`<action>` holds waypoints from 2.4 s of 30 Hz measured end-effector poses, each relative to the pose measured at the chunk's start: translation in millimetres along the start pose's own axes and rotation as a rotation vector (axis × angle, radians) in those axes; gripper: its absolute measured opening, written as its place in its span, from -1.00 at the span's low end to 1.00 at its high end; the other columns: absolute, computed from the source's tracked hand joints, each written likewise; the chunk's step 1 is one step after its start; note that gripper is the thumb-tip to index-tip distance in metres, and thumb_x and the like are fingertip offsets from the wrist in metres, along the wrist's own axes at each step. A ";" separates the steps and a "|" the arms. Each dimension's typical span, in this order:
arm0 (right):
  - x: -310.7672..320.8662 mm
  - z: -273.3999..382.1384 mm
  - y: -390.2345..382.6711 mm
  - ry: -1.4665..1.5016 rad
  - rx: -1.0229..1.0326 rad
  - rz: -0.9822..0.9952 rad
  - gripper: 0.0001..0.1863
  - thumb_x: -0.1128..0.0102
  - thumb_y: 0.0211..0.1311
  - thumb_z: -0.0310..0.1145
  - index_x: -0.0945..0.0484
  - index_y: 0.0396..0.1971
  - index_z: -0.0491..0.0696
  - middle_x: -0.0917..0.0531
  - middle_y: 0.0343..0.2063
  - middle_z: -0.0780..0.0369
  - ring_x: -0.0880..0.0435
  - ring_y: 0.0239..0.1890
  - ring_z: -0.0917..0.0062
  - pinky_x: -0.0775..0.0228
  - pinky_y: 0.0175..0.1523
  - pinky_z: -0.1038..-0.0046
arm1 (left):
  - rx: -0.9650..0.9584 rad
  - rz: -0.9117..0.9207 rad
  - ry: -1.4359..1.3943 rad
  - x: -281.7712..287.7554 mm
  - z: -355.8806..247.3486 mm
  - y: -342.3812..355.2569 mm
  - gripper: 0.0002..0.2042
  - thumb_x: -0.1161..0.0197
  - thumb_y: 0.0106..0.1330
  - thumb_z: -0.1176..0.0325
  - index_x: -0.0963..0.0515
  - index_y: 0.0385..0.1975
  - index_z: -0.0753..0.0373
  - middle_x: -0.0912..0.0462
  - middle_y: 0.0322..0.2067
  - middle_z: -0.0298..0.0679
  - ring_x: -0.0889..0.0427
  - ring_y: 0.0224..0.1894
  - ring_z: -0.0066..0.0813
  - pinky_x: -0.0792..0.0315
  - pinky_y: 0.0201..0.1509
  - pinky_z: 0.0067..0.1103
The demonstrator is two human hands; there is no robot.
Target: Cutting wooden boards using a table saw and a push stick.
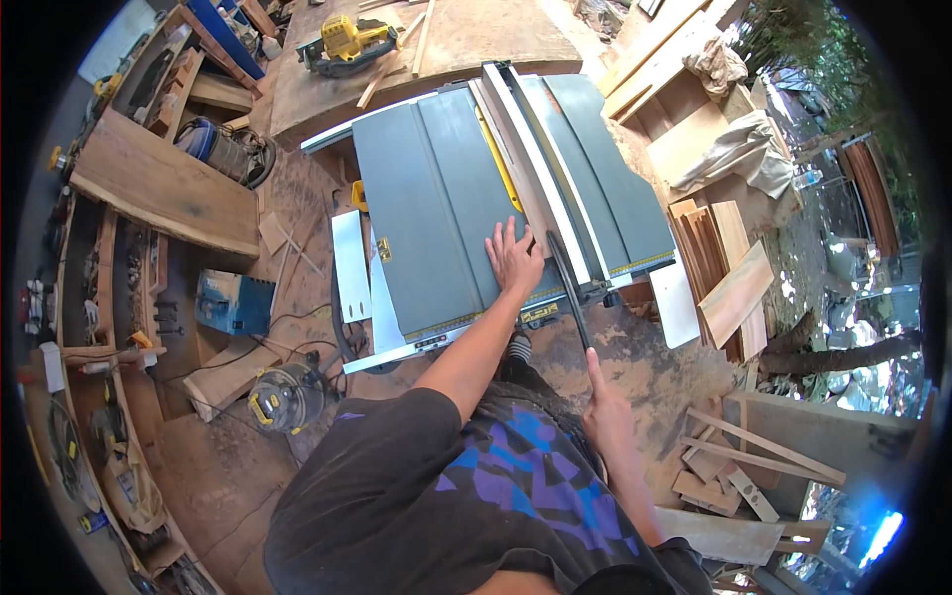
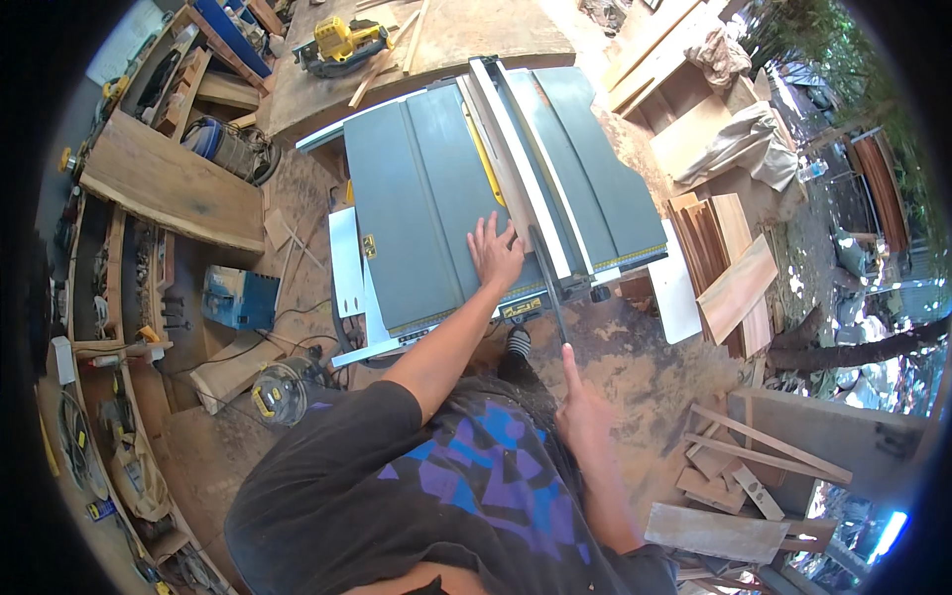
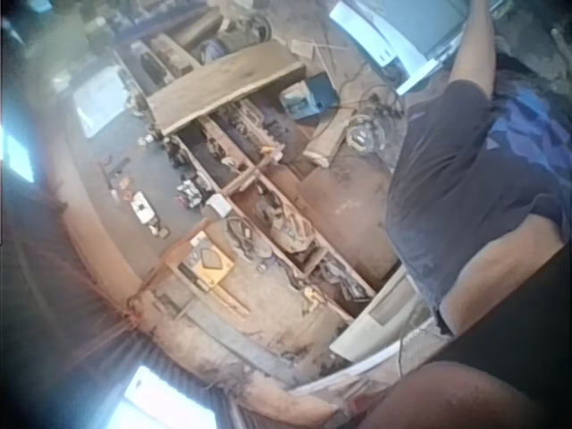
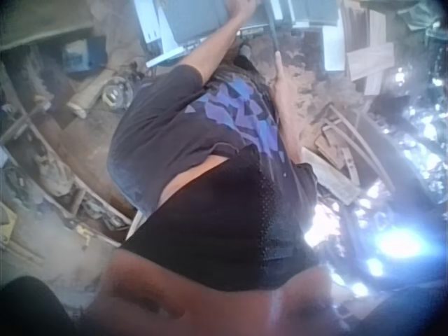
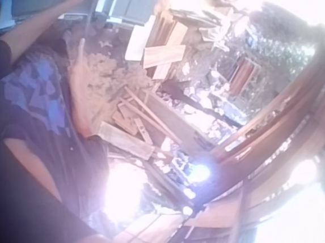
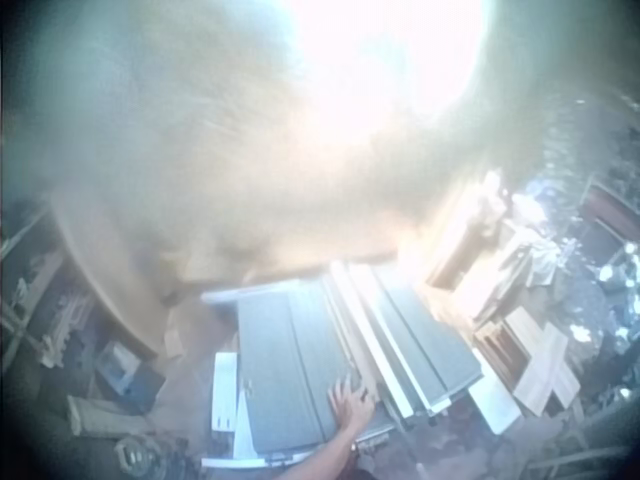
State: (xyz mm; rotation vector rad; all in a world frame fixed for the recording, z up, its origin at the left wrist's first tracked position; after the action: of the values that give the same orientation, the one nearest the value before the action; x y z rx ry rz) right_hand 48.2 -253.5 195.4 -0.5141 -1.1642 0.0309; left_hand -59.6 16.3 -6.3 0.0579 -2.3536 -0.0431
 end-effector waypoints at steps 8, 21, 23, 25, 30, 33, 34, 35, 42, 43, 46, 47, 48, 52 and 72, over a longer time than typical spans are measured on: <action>-12.4 0.6 1.9 -0.023 -0.006 -0.059 -0.04 -0.07 0.30 -0.57 -0.03 0.65 0.43 -0.66 -0.24 -0.03 -0.71 -0.24 0.01 -0.53 -0.11 0.06 | 0.066 -0.002 -0.075 14.5 -7.7 3.3 -0.61 -0.36 0.33 0.13 -0.74 0.14 -0.01 -0.38 0.47 -0.21 -0.15 0.58 -0.16 0.18 0.69 -0.10; -9.5 25.6 21.8 0.011 -0.008 -0.017 0.05 -0.11 0.16 -0.63 -0.02 0.65 0.35 -0.64 -0.31 -0.08 -0.70 -0.24 -0.05 -0.52 -0.08 -0.01 | -0.050 0.054 0.010 11.5 0.4 4.8 -0.54 -0.24 0.44 0.11 -0.62 0.31 -0.01 -0.28 0.53 -0.14 -0.01 0.63 0.02 0.26 0.69 -0.03; -9.2 27.6 28.6 0.027 0.052 -0.062 0.05 -0.11 0.14 -0.63 -0.04 0.65 0.34 -0.64 -0.37 -0.07 -0.70 -0.26 -0.05 -0.52 -0.10 0.00 | -0.082 0.051 0.022 12.6 4.8 3.1 -0.55 -0.20 0.47 0.10 -0.61 0.32 0.00 -0.25 0.55 -0.13 0.01 0.64 0.03 0.27 0.69 -0.02; -6.7 30.1 34.5 0.035 0.039 -0.044 0.00 -0.05 0.19 -0.62 -0.06 0.64 0.36 -0.66 -0.34 -0.11 -0.70 -0.23 -0.08 -0.50 -0.06 -0.02 | -0.087 0.058 0.040 11.2 6.0 3.4 -0.54 -0.18 0.48 0.10 -0.59 0.34 0.01 -0.23 0.55 -0.12 0.03 0.64 0.04 0.28 0.69 0.00; 8.1 41.8 46.6 0.032 0.025 -0.017 -0.01 0.00 0.20 -0.62 -0.07 0.63 0.39 -0.70 -0.29 -0.16 -0.70 -0.18 -0.13 -0.50 -0.01 -0.04 | -0.119 0.101 0.116 12.0 5.0 12.0 -0.49 -0.13 0.51 0.10 -0.47 0.43 0.04 -0.21 0.56 -0.11 0.03 0.64 0.08 0.29 0.67 0.08; 13.9 52.8 53.8 0.013 0.027 -0.004 0.00 0.00 0.19 -0.63 -0.06 0.63 0.39 -0.70 -0.29 -0.16 -0.70 -0.18 -0.12 -0.50 -0.01 -0.03 | -0.143 0.061 0.139 14.3 7.2 26.0 -0.50 -0.13 0.51 0.10 -0.49 0.42 0.04 -0.22 0.55 -0.07 0.00 0.62 0.09 0.25 0.65 0.10; 13.2 54.7 57.9 0.005 0.024 0.002 0.00 0.00 0.19 -0.63 -0.05 0.63 0.40 -0.70 -0.28 -0.16 -0.70 -0.17 -0.12 -0.50 -0.01 -0.03 | -0.139 0.093 0.144 16.1 7.2 31.0 -0.50 -0.14 0.50 0.10 -0.50 0.41 0.06 -0.23 0.54 -0.05 -0.03 0.61 0.08 0.22 0.65 0.10; 12.1 56.1 61.6 -0.003 0.022 0.010 0.01 -0.01 0.19 -0.63 -0.05 0.64 0.40 -0.70 -0.28 -0.16 -0.71 -0.17 -0.11 -0.50 -0.01 -0.03 | -0.134 0.125 0.149 18.7 8.4 33.8 -0.50 -0.14 0.50 0.11 -0.50 0.41 0.07 -0.25 0.54 -0.04 -0.07 0.60 0.07 0.20 0.64 0.10; 3.8 59.5 92.4 0.001 0.074 0.000 0.01 -0.01 0.20 -0.62 -0.04 0.64 0.41 -0.71 -0.27 -0.14 -0.71 -0.17 -0.10 -0.50 0.00 -0.03 | -0.261 0.037 -0.015 52.4 54.3 19.6 -0.57 -0.19 0.45 0.23 -0.62 0.26 0.20 -0.44 0.41 -0.03 -0.27 0.51 -0.01 -0.07 0.61 -0.10; 3.4 56.5 94.8 0.005 0.064 -0.018 0.01 -0.02 0.19 -0.62 -0.04 0.64 0.41 -0.71 -0.26 -0.14 -0.72 -0.17 -0.09 -0.50 -0.01 -0.02 | -0.238 0.032 -0.092 60.2 59.0 12.6 -0.59 -0.21 0.42 0.26 -0.64 0.23 0.20 -0.48 0.39 -0.04 -0.31 0.48 -0.01 -0.12 0.59 -0.13; 10.0 58.8 101.2 0.010 0.059 -0.037 0.01 -0.02 0.19 -0.62 -0.05 0.64 0.41 -0.72 -0.24 -0.14 -0.73 -0.16 -0.08 -0.50 -0.01 -0.02 | -0.193 0.000 -0.115 94.5 82.9 5.0 -0.60 -0.25 0.39 0.29 -0.67 0.19 0.21 -0.52 0.36 -0.06 -0.35 0.46 -0.04 -0.16 0.57 -0.14; 11.8 60.9 104.0 0.006 0.055 -0.025 0.01 -0.02 0.19 -0.61 -0.05 0.64 0.41 -0.72 -0.24 -0.14 -0.73 -0.15 -0.08 -0.50 0.00 -0.01 | -0.160 -0.017 -0.064 105.4 95.2 4.5 -0.60 -0.26 0.38 0.29 -0.67 0.19 0.20 -0.52 0.35 -0.07 -0.35 0.46 -0.06 -0.15 0.58 -0.14; 12.7 63.1 107.0 0.006 0.057 -0.023 0.01 -0.02 0.19 -0.61 -0.05 0.64 0.41 -0.72 -0.24 -0.14 -0.73 -0.15 -0.08 -0.50 0.00 -0.01 | -0.157 -0.018 -0.063 115.6 106.4 5.5 -0.60 -0.26 0.38 0.29 -0.67 0.19 0.20 -0.52 0.35 -0.07 -0.35 0.46 -0.06 -0.15 0.58 -0.14; 12.9 72.1 117.2 0.012 0.058 -0.040 -0.01 -0.01 0.20 -0.60 -0.05 0.64 0.40 -0.72 -0.25 -0.16 -0.73 -0.14 -0.10 -0.50 0.01 -0.02 | -0.173 -0.191 0.144 138.9 138.4 11.2 -0.58 -0.29 0.36 0.25 -0.66 0.20 0.18 -0.51 0.36 -0.10 -0.34 0.47 -0.07 -0.07 0.61 -0.09; 49.4 180.7 284.3 -0.043 0.123 -0.170 -0.09 -0.07 0.27 -0.49 -0.11 0.61 0.41 -0.78 -0.08 -0.03 -0.77 0.00 0.02 -0.58 0.11 0.06 | 0.068 -0.268 0.201 147.9 134.3 18.7 -0.48 -0.23 0.43 0.11 -0.54 0.36 0.12 -0.31 0.52 -0.12 -0.16 0.60 -0.10 0.09 0.68 -0.09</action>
State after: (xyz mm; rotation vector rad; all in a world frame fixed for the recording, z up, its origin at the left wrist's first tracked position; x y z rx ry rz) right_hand -23.2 78.9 177.0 -0.3056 -1.2364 -0.0331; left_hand -259.6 28.6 4.4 0.3935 -2.1323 -0.0844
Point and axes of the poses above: each hand's wrist, its own y-axis towards the middle knuckle, its own x-axis out of the back of the hand, z = x × y, the point moved 1 cm from there along y, towards the middle knuckle
